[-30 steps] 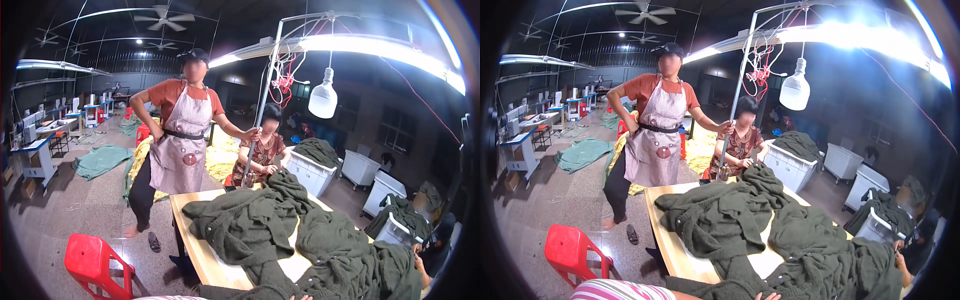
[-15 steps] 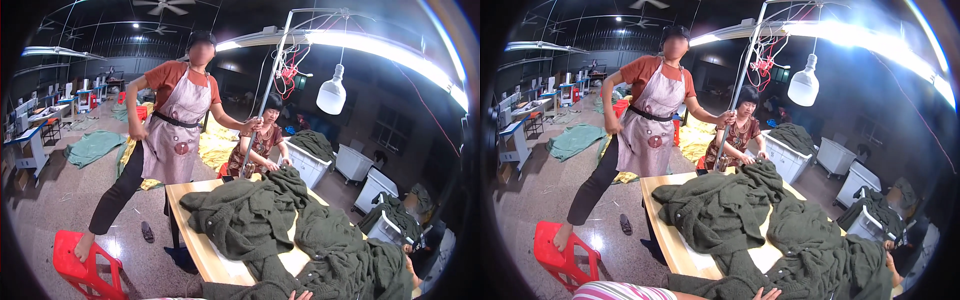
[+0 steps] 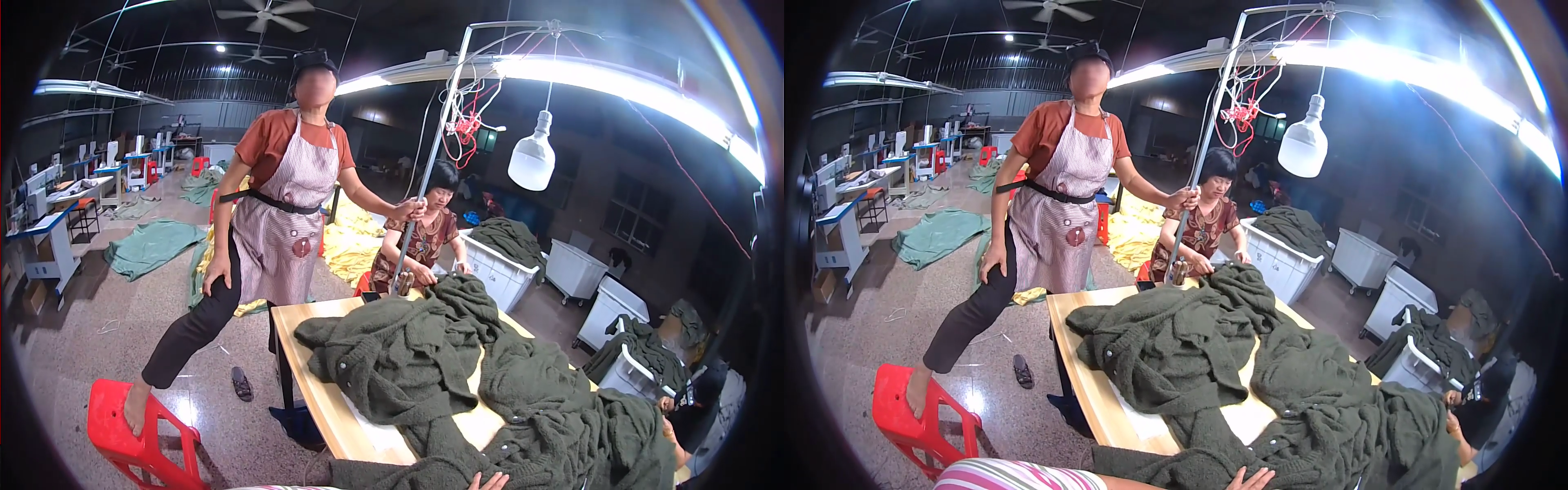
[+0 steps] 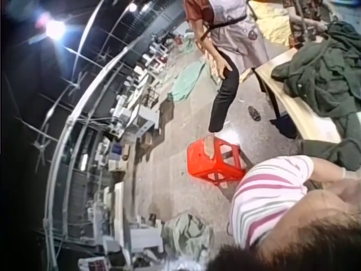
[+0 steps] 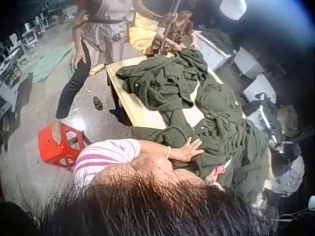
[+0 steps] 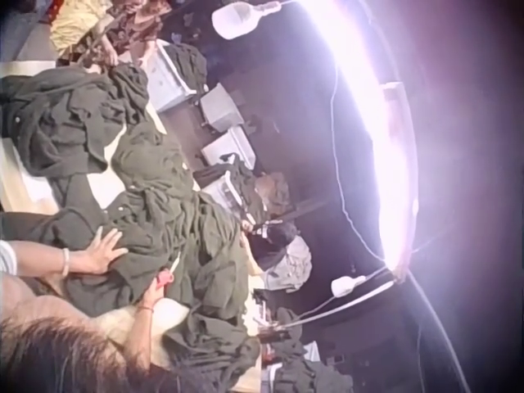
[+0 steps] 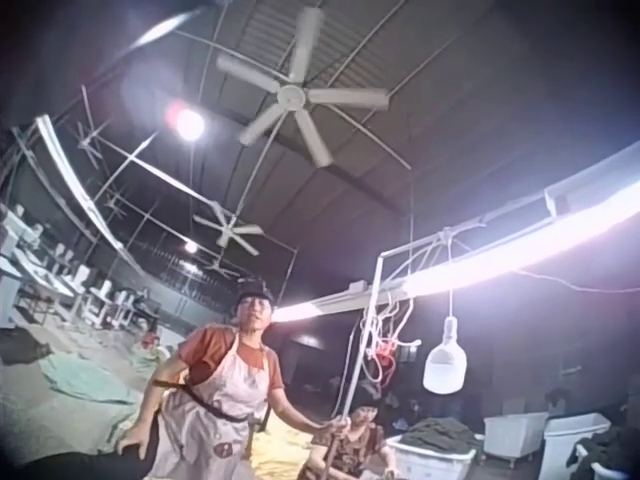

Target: Trim excess threads from olive green sweaters using scissors.

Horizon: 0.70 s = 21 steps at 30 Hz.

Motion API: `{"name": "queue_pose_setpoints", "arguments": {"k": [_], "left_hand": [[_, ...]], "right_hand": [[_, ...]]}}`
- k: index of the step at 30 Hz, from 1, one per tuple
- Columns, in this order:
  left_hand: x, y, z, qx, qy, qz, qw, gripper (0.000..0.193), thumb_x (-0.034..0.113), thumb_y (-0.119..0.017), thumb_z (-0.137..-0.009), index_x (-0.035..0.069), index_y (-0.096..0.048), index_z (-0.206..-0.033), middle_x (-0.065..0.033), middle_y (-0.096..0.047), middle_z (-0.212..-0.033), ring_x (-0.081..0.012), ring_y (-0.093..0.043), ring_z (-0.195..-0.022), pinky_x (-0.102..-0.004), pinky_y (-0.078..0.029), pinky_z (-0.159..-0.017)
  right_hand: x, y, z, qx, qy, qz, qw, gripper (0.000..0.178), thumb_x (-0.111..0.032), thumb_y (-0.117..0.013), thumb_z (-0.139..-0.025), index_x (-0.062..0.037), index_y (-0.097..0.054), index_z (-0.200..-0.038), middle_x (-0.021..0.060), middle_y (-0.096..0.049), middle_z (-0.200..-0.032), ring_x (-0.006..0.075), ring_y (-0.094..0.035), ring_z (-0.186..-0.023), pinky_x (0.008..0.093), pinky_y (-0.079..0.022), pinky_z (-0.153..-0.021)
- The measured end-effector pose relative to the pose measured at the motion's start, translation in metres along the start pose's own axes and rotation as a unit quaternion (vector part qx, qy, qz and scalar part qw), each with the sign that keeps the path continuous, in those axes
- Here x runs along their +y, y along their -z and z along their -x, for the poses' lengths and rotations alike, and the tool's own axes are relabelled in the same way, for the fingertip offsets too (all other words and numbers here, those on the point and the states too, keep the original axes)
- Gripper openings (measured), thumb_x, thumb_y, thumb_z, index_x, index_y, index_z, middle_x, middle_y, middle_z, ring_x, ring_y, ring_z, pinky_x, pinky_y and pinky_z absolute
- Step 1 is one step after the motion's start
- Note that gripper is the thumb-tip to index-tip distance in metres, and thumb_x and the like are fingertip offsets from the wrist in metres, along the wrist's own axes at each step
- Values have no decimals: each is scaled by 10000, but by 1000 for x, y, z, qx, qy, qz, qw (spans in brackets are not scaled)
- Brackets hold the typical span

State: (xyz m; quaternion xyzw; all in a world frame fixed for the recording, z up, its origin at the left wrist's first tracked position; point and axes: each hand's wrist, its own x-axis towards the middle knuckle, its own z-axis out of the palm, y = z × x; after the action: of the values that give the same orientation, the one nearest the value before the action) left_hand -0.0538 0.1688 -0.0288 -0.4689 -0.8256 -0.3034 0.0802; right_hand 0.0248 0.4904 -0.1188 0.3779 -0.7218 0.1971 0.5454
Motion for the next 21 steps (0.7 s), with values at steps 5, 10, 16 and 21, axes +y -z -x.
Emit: {"name": "queue_pose_setpoints", "arguments": {"k": [5, 10, 16, 21], "left_hand": [[-4, -3, 1, 8, 11, -1, 1000, 692, 265, -674, -763, 150, -458, -1410, -321, -194, -1510, -482, -160, -1425, -748, -160, -1049], [-8, -9, 1, 38, -1, -2, 999, 693, 254, -677, -760, 149, -457, -1408, -320, -201, -1509, -477, -154, -1430, -744, -155, -1055], [-5, -4, 0, 6, 5, -11, 1000, 676, 249, -667, -772, 139, -459, -1406, -326, -198, -1509, -480, -153, -1431, -745, -147, -1055], [-6, -8, 1, 13, -2, 3, 1000, 670, 248, -664, -777, 131, -460, -1404, -333, -190, -1510, -483, -145, -1432, -747, -137, -1057]], "right_hand": [[-62, -19, -19, 158, -659, 33, 735, 458, -73, -574, -943, 49, -463, -1370, 132, -540, -1353, 215, -515, -1229, 324, -376, -1053], [-71, -21, -45, 152, -672, 36, 724, 476, -93, -576, -948, 45, -451, -1386, 122, -538, -1362, 217, -516, -1227, 321, -375, -1049], [-71, -19, -46, 154, -671, 26, 725, 473, -93, -556, -958, 39, -442, -1398, 118, -512, -1397, 216, -491, -1258, 319, -352, -1068], [-54, -9, -8, 139, -688, 52, 711, 473, -99, -564, -955, 41, -449, -1392, 120, -519, -1390, 221, -495, -1255, 319, -356, -1065]]}}
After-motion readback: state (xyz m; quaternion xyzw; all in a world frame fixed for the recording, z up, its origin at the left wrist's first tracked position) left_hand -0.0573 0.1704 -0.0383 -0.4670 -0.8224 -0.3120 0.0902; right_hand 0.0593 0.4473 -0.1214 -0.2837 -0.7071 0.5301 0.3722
